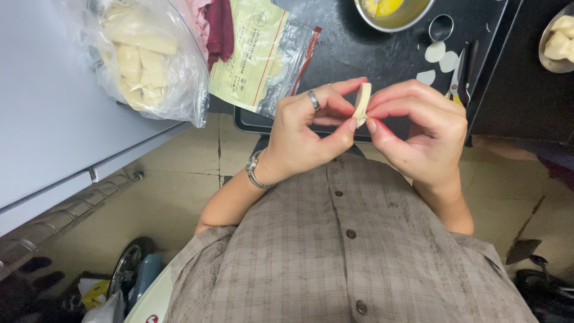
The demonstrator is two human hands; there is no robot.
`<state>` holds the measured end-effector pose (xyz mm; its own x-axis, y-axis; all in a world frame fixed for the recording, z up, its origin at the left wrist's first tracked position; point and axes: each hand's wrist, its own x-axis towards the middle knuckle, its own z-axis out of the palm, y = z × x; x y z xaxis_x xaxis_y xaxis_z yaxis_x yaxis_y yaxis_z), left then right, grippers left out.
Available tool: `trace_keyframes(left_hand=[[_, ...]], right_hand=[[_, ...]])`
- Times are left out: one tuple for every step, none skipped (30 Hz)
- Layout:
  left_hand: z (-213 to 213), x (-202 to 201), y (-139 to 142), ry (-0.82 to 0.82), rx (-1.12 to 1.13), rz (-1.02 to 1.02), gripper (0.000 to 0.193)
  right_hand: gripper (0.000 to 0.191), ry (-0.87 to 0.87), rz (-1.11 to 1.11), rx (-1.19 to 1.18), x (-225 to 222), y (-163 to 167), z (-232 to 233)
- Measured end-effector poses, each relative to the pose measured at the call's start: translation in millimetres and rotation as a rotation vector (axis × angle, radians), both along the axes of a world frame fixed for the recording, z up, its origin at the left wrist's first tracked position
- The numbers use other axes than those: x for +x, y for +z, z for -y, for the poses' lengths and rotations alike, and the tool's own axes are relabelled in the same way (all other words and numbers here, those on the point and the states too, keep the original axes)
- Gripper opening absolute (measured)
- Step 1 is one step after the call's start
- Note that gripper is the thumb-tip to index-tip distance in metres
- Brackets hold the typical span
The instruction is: The person takes round dumpling wrappers from a plastic bag and pinches the edges of each wrapper together to fold it into a closed half-moon shape, placing the folded dumplings on the tray beside them. They repeat this folding cycle with one wrapper at a time throughout the clip.
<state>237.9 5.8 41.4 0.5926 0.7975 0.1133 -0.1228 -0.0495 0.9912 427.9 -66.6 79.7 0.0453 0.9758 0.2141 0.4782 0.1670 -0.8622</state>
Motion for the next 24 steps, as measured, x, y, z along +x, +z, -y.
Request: trace_keyframes(left_hand=[[-0.6,0.4,-0.5,-0.012,-0.021,0.024,0.013],[-1.0,0.5,-0.9,-0.025,-0.042,0.047,0.013],[-1.4,0.4,-1.2,-0.032,-0.033,0.045,0.015],[-2.3,0.3,-1.8,-0.040,-0.022,0.043,0.016],[-3.0,0.2,-2.3,-0.049,-0.012,0.042,0.018],[-3.8,-0.3,-3.1,-0.063,-0.013,0.047,0.017],[-5.1,-1.3,-4.0,-0.077,-0.014,0.052,0.016],[-5.6,-1.4,-5.0,-0.091,-0.016,0.056,0.015],[-5.9,-1.3,-6.1,-0.093,-0.032,0.071,0.015],[-6.2,-1.4,-7.0,-0.094,-0.047,0.086,0.015],[-6.2,-1.2,-8.0,-0.096,-0.063,0.102,0.014],[-5.9,-1.0,-8.6,-0.090,-0.072,0.097,0.014],[-5.6,-0.6,-9.3,-0.084,-0.079,0.093,0.013],[-5.1,0.1,-9.6,-0.078,-0.087,0.089,0.012],[-4.3,0.9,-9.9,-0.065,-0.058,0.095,0.011],[-3.6,1.9,-10.2,-0.051,-0.029,0.102,0.011],[-3.1,2.4,-10.4,-0.037,0.000,0.108,0.011],[-2.6,2.1,-10.7,-0.041,-0.025,0.113,0.010],[-2.1,2.0,-11.3,-0.048,-0.050,0.120,0.010],[-2.1,2.3,-12.2,-0.055,-0.073,0.127,0.010],[-2.0,2.7,-13.5,-0.052,-0.058,0.123,0.009],[-1.6,2.9,-15.1,-0.047,-0.044,0.118,0.009],[-1.2,2.6,-16.8,-0.040,-0.029,0.111,0.009],[-0.9,2.0,-18.8,-0.042,-0.039,0.127,0.008]], right_hand=[[0.015,-0.004,-0.007,-0.003,0.7,-0.8,0.5],[0.015,-0.005,-0.003,0.000,1.0,-1.6,0.8],[0.015,0.000,0.003,0.006,1.4,-2.1,0.8],[0.015,0.006,0.009,0.011,1.7,-2.5,0.8],[0.015,0.017,0.018,0.017,1.8,-2.8,0.5],[0.016,0.028,0.028,0.020,2.0,-2.6,0.8],[0.015,0.026,0.019,0.013,2.1,-2.4,0.7],[0.015,0.026,0.009,0.005,2.0,-2.2,0.7],[0.015,0.026,-0.001,-0.003,1.7,-2.2,0.4],[0.015,0.018,-0.022,-0.001,1.2,-2.7,-0.6],[0.014,0.010,-0.043,-0.001,0.4,-3.6,-1.7],[0.014,0.001,-0.065,0.000,0.1,-4.4,-2.9],[0.015,-0.008,-0.097,0.023,-0.3,-5.8,-4.5],[0.015,-0.017,-0.129,0.047,-2.0,-8.3,-6.2],[0.016,-0.025,-0.163,0.069,-3.6,-11.1,-7.5],[0.019,-0.038,-0.238,0.056,-6.2,-14.1,-7.7],[0.022,-0.049,-0.313,0.043,-9.4,-17.8,-7.7],[0.025,-0.062,-0.390,0.028,-10.5,-20.9,-6.8],[0.022,-0.073,-0.372,0.047,-11.1,-24.0,-5.6],[0.018,-0.083,-0.353,0.067,-12.3,-27.9,-5.2],[0.014,-0.092,-0.335,0.086,-12.4,-31.3,-4.4],[0.014,-0.092,-0.312,0.079,-12.2,-33.8,-2.1],[0.013,-0.089,-0.290,0.072,-12.1,-36.1,-0.2],[0.013,-0.094,-0.280,0.063,-11.7,-38.1,1.5]])
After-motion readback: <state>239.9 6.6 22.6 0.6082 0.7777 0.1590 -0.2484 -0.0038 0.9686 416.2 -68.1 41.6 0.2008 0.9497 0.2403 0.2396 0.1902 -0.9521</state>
